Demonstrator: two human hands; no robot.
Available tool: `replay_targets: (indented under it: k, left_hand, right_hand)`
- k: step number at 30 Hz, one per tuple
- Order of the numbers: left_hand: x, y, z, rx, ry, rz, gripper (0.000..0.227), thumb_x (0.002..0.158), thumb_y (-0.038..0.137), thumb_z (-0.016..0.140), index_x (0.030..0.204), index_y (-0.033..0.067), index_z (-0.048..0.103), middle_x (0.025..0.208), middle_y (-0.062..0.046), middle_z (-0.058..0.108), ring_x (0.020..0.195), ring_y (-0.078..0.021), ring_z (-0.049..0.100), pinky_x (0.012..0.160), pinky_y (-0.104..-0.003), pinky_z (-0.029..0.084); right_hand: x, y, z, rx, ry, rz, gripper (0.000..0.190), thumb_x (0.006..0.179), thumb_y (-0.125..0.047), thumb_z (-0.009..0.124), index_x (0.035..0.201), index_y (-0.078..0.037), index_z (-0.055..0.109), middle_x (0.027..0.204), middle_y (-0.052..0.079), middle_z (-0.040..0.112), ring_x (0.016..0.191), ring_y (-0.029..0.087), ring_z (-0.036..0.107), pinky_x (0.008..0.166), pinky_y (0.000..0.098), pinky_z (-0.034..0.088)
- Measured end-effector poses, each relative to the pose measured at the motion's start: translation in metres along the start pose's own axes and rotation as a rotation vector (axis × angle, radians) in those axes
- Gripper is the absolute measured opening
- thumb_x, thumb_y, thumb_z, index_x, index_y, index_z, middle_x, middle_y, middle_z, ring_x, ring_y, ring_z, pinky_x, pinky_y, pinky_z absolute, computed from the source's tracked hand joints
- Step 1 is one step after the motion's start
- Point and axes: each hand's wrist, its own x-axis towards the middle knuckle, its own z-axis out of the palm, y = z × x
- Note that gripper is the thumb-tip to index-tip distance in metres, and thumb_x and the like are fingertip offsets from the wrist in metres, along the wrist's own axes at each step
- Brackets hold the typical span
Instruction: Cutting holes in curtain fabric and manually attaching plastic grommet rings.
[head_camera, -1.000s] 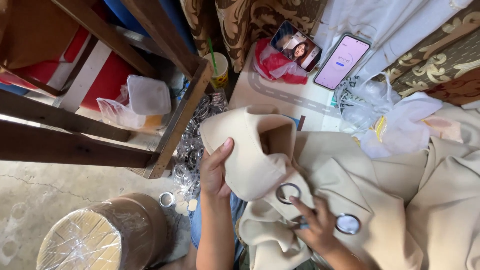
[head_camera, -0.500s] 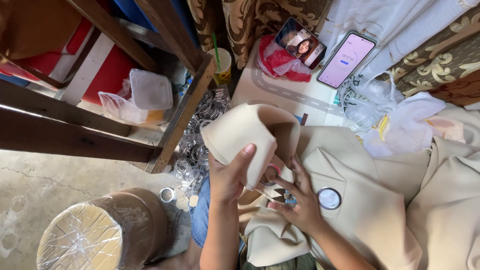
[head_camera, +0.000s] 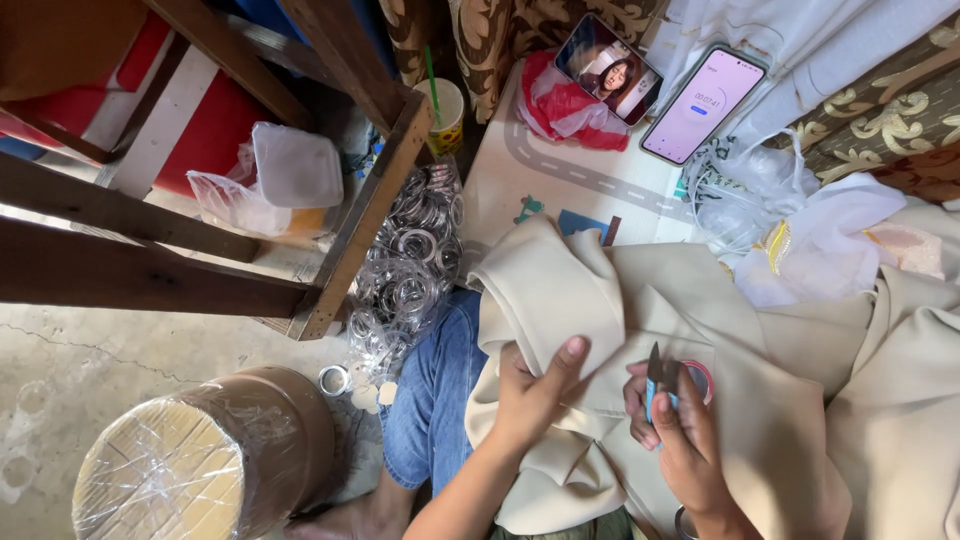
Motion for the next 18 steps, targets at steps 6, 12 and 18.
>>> replay_targets:
  k: [6,12,18]
  left_hand:
    - [-0.008,0.0,0.005,0.076,-0.012,0.148,0.012,0.076,0.0,0.07,0.084,-0.007,0.064,0.074,-0.01,0.068,0.06,-0.0121,0.06,0.053,-0.021,0.049]
    - [-0.007,0.005,0.006,0.165,0.013,0.258,0.007,0.074,-0.003,0.071,0.076,-0.0069,0.066,0.068,-0.009,0.068,0.054,-0.0119,0.06,0.047,-0.02,0.047]
    - [-0.009,0.001,0.007,0.116,-0.002,0.274,0.006,0.075,-0.005,0.067,0.079,-0.0075,0.064,0.067,-0.01,0.066,0.053,-0.0128,0.059,0.045,-0.021,0.047]
  right_hand:
    - [-0.008,-0.023,0.008,-0.395,-0.006,0.005,0.026,0.09,-0.013,0.051,0.101,0.001,0.069,0.064,0.002,0.059,0.051,0.008,0.045,0.047,0.0193,0.04]
    - [-0.006,-0.027,0.013,-0.607,-0.004,-0.109,0.031,0.082,-0.006,0.058,0.112,-0.001,0.061,0.068,0.001,0.069,0.046,0.006,0.06,0.046,0.0174,0.05]
    - [-0.007,-0.023,0.009,-0.668,0.043,-0.12,0.029,0.08,-0.006,0.06,0.108,0.0,0.062,0.07,0.001,0.073,0.046,0.006,0.063,0.044,0.0181,0.051]
